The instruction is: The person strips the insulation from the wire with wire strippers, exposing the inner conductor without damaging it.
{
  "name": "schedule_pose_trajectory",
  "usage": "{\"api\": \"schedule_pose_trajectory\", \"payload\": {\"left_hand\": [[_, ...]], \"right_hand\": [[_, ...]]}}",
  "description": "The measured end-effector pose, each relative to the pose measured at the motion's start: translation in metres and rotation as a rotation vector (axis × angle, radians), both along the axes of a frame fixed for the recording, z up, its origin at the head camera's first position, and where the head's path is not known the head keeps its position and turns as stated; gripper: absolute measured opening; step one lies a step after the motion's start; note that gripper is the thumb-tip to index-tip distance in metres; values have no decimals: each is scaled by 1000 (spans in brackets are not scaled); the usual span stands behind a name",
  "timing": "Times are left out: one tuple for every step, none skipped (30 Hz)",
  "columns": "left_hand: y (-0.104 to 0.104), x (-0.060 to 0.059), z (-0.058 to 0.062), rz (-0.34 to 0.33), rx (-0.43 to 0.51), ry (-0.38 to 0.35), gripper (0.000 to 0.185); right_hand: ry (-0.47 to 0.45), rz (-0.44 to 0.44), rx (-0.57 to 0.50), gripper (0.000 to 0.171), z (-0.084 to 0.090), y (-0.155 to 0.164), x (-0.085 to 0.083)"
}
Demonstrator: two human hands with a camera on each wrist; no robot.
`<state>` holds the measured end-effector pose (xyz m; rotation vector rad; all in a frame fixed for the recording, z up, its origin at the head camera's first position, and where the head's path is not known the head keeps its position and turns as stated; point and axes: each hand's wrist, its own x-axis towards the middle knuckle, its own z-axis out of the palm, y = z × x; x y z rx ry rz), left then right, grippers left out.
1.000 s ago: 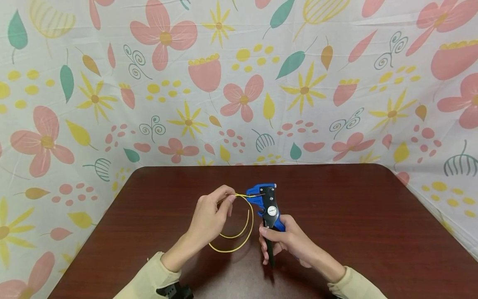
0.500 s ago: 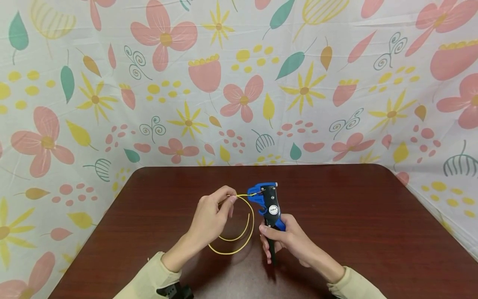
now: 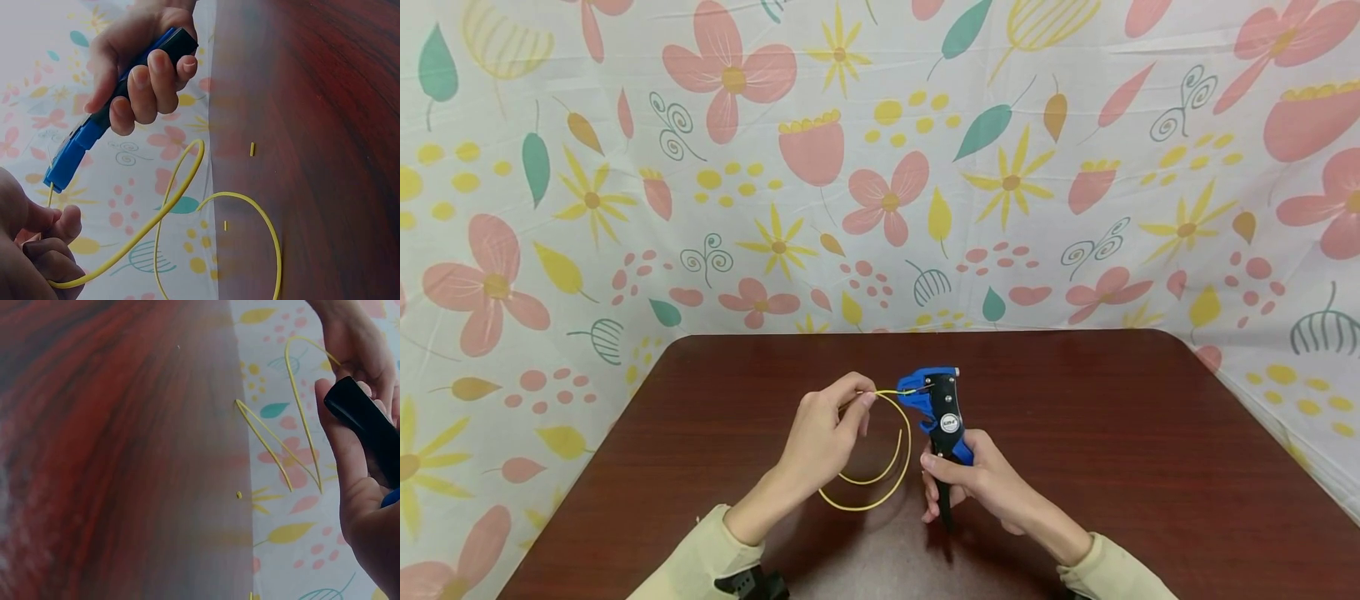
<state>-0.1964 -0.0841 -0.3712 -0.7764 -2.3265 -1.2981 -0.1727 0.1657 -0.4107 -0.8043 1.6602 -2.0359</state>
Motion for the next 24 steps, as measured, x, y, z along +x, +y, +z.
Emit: {"api": "schedule_pose_trajectory", "payload": {"left_hand": [[0, 0, 0, -1, 0, -1, 15], [0, 0, 0, -2, 0, -1, 15], [0, 0, 0, -2, -1, 1, 15], [0, 0, -1, -2, -1, 1, 15], [0, 0, -1, -3, -1, 2, 15], [0, -1, -1, -4, 1, 2, 15], [1, -1, -2, -4, 2, 2, 15], [1, -1, -2, -4, 4, 2, 15], [1, -1, -2, -4, 5, 2, 15], [1, -1, -2, -5, 7, 1, 15], [1, -1, -2, -4, 6, 1, 15], [1, -1, -2, -4, 6, 0, 15], [1, -1, -2, -3, 6, 0, 15], [1, -1, -2, -2, 6, -1, 15], [1, -1, -2, 0, 5, -2, 15], [1, -1, -2, 1, 3, -3, 15], [1, 0, -2, 2, 2, -3, 15], [1, 0, -1, 2, 1, -5, 16], [1, 0, -1, 3, 1, -6, 16], [1, 0, -1, 3, 0, -7, 16], [1, 1, -1, 2, -1, -9, 16], [1, 1, 0, 1, -1, -11, 16], [1, 1, 0, 0, -1, -13, 16], [1, 1, 0, -1, -1, -16, 16]], "right_hand": [[1, -1, 5, 18, 0, 0, 0], [3, -1, 6, 18, 0, 0, 0], [1, 1, 4, 18, 0, 0, 0], [-1, 2, 2, 18, 0, 0, 0], [-2, 6, -4, 17, -1, 0, 0], [-2, 11, -11, 17, -1, 0, -1], [-5, 14, -16, 17, -1, 0, -1], [-6, 16, -21, 16, -2, 0, -1], [-8, 13, -21, 18, -2, 0, -1], [-8, 9, -20, 19, -2, -1, -1], [-6, 6, -19, 20, -2, -1, 0], [-5, 0, -16, 23, -2, -1, 0], [-6, -6, -13, 25, -1, -1, 0], [-5, -12, -11, 26, -1, -2, 0], [-5, -17, -9, 28, -1, -2, 0], [-4, -20, -7, 29, -1, -2, 0], [-3, -23, -6, 29, -1, -2, 1], [-5, -25, -4, 29, -1, -2, 1], [-5, -27, -4, 28, -1, -2, 1], [-6, -29, -3, 26, 0, -2, 1], [-7, -30, -3, 25, 0, -2, 1], [-8, -32, -3, 25, 0, -2, 1], [-9, -33, -4, 24, 0, -2, 1], [-11, -36, -6, 23, 0, -2, 1]]}}
